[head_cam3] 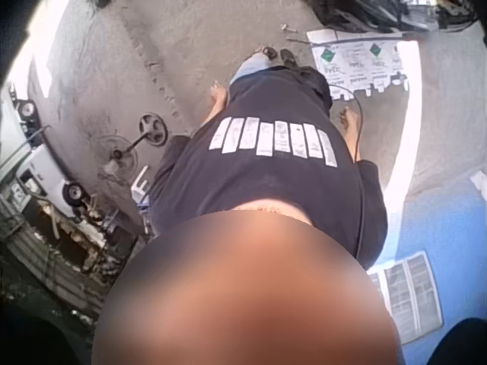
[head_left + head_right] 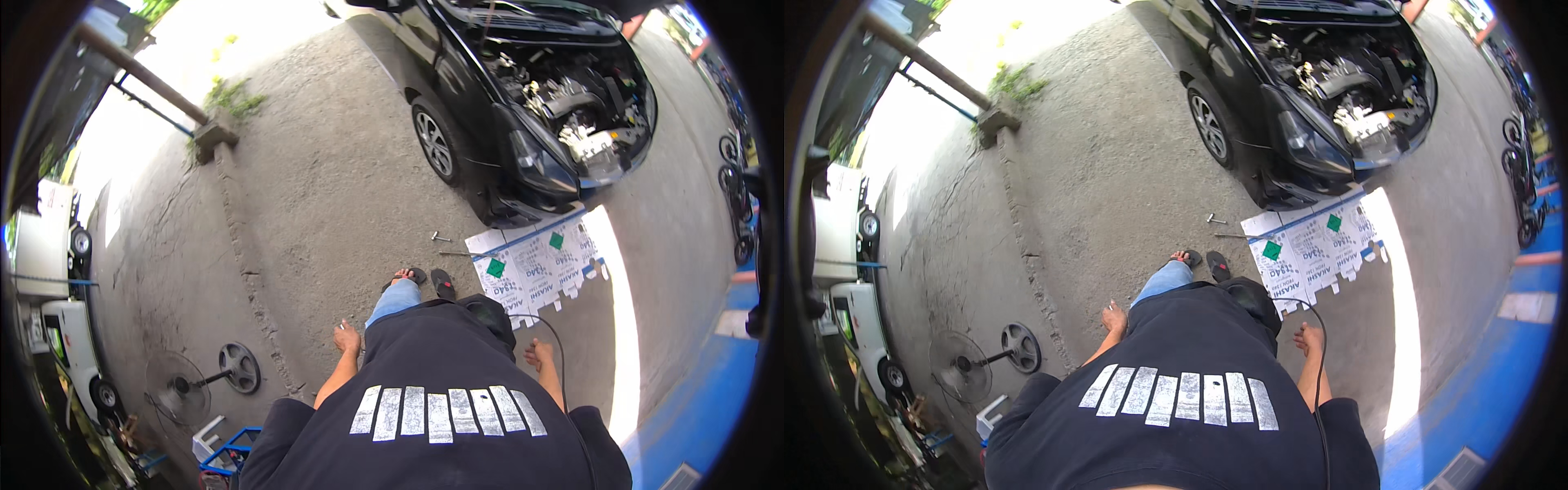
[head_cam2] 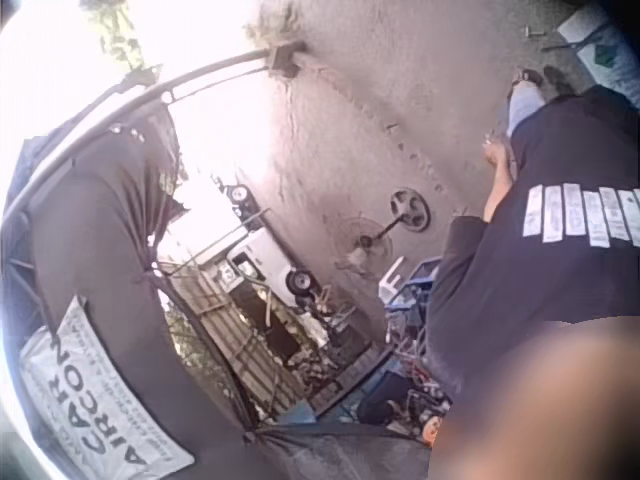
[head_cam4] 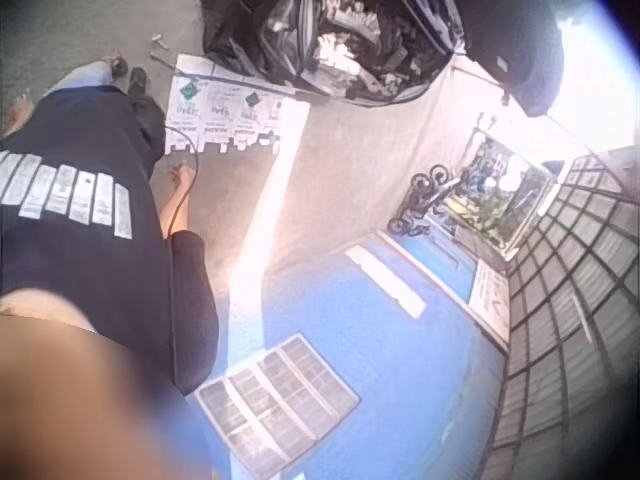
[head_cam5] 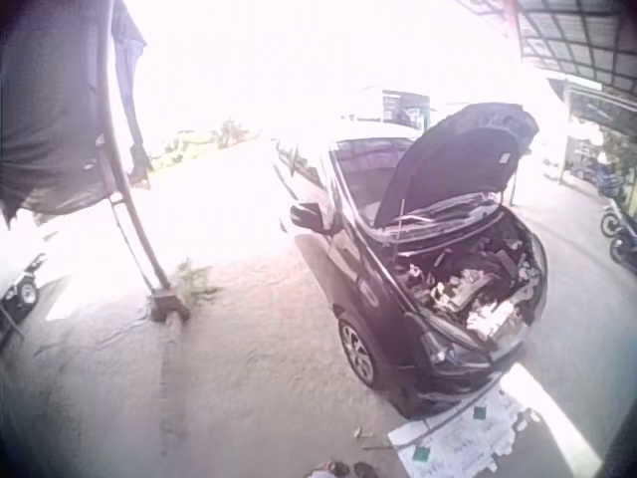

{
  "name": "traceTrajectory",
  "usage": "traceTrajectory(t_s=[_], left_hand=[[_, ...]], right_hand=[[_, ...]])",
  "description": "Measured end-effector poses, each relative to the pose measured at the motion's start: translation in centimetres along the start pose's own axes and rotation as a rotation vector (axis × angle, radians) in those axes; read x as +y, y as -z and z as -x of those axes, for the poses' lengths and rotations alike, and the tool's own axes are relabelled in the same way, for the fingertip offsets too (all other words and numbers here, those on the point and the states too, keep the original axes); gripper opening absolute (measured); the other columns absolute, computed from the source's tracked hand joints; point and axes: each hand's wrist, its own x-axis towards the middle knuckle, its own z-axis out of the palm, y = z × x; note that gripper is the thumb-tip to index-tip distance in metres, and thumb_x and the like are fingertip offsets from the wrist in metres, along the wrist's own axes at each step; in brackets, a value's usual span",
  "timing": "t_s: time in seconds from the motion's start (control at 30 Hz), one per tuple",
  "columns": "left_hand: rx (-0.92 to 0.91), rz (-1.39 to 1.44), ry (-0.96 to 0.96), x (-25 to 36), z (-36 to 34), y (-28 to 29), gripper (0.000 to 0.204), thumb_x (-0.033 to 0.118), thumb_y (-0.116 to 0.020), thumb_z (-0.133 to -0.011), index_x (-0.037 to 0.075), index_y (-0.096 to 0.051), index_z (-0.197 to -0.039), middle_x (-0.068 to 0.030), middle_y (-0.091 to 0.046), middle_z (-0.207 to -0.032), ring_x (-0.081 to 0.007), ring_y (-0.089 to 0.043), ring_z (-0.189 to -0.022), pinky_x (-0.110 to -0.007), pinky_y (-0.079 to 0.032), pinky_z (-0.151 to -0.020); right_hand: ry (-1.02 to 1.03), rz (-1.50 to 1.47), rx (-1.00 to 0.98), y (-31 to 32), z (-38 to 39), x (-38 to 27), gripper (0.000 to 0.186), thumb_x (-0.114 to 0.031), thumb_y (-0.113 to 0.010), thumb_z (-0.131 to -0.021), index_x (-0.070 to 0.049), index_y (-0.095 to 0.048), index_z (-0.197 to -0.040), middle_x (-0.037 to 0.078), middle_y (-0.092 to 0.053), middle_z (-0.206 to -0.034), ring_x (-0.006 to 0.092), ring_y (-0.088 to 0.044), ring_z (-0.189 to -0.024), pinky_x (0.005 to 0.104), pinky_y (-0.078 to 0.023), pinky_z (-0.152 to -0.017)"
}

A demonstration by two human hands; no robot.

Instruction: The person removes a metal bracket from the engine bay of a car using a socket wrench, then places the bracket and tools on a cardboard sheet on the floor.

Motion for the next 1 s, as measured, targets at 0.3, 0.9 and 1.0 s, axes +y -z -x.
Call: traceTrajectory(t_s=[0.3, 0.9, 1.0], left_hand=[[0.062, 0.364, 0.217, 2.5, -9.7, 8.4, 0.051, 0.048, -0.045, -0.107, 0.003, -0.059, -0.126, -0.0271, -0.07, -0.116, -0.0452, -0.068, -0.111, -0.054, -0.054, -0.095], [0.426, 1.371, 0.071, 10.5, 5.8, 18.3, 0.054, 0.054, -0.049, -0.107, 0.006, -0.055, -0.085, -0.0022, -0.052, -0.067, -0.0133, -0.05, -0.059, -0.038, -0.046, -0.057], [0.375, 1.676, 0.06, 10.8, 10.6, 19.9, 0.047, 0.05, -0.051, -0.108, 0.008, -0.055, -0.088, 0.0015, -0.048, -0.066, -0.008, -0.045, -0.056, -0.031, -0.042, -0.053]], right_hand=[[0.032, 0.581, -0.119, -4.8, -1.5, -22.5, 0.041, -0.038, -0.061, -0.104, 0.0, -0.064, -0.119, 0.019, -0.073, -0.102, 0.0286, -0.073, -0.073, 0.0384, -0.053, -0.053], [1.628, 1.275, -1.247, -44.3, 32.9, -49.3, 0.035, -0.022, -0.067, -0.101, 0.005, -0.067, -0.124, 0.018, -0.074, -0.112, 0.0248, -0.071, -0.104, 0.0363, -0.056, -0.091], [1.673, 1.517, -1.559, -46.3, 40.3, -40.6, 0.044, -0.026, -0.073, -0.097, 0.003, -0.065, -0.129, 0.021, -0.074, -0.12, 0.031, -0.071, -0.112, 0.0417, -0.053, -0.099]])
